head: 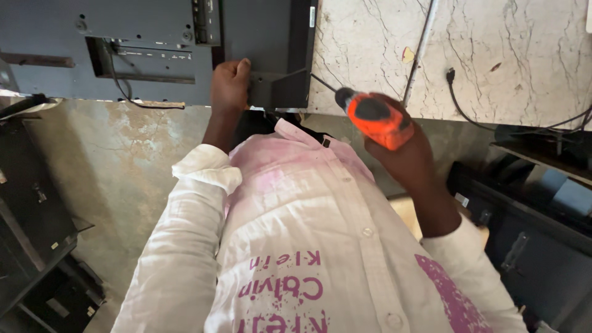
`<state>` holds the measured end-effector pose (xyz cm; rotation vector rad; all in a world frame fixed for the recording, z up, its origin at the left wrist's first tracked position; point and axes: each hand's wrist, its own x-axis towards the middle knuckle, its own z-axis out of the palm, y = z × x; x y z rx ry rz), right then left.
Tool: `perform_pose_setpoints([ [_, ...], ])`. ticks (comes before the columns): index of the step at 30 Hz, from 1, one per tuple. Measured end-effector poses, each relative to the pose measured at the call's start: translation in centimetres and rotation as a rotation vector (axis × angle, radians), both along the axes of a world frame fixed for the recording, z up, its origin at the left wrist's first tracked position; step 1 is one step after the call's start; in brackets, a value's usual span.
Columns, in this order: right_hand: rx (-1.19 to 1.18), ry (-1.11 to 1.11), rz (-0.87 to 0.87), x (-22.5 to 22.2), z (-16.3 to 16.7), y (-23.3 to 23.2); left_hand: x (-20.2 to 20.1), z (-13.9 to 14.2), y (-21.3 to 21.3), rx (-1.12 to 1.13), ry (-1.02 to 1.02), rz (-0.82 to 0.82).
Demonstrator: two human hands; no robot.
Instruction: The person holds a cordless drill with a long driver bit and unscrews screws from the back panel of a television lying face-down on a workbench. They reposition the drill repeatedly at different screw locations along the panel, steadying the TV with the other hand, and continue working around the rear cover.
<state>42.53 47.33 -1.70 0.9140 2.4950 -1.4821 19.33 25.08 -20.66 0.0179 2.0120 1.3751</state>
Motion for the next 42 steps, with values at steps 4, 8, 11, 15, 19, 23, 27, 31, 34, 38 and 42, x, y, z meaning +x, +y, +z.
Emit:
perform_pose_setpoints([
  [4,0.017,-0.096,0.055,-4.3,1.9,1.3,-0.1,-0.5,0.0,0.006,0.029,-0.010],
  [8,0.058,-0.384,0.082,-7.7,3.9,1.3,-0.1,-0.8,-0.1,-0.008,0.180,-0.040],
  [11,0.018,-0.393,0.073,-9.1,5.0,0.7,-0.2,-0.4,0.1,-0.001,0.065,-0.022],
  [15,0.045,-0.408,0.110,-9.8,5.5,0.3,-0.3,0.5,0.3,-0.070,0.075,-0.045],
  [19,0.142,-0.336,0.227,-9.9,5.4,0.6,-0.3,0.6,0.3,-0.085,0.135,-0.068],
  [23,0.062,-0.466,0.143,-9.9,5.0,1.1,-0.1,0.2,0.3,-0.128,0.143,-0.051],
  [27,0.072,-0.384,0.157,-9.8,4.6,1.7,0.0,-0.1,0.3,-0.143,0.252,-0.077],
  [31,-0.037,-0.388,0.070,-9.4,4.3,1.9,0.1,0.0,0.1,-0.129,0.191,-0.105],
  [34,-0.024,-0.334,0.088,-9.0,4.1,1.4,0.0,0.0,-0.2,-0.079,0.287,-0.144],
  [38,-0.087,-0.282,-0.023,-7.9,3.6,0.3,-0.2,-0.4,-0.7,0.013,0.269,-0.192],
  [42,-0.119,-0.162,-0.092,-6.4,2.2,-0.4,-0.3,-1.7,-0.8,0.063,0.309,-0.234],
])
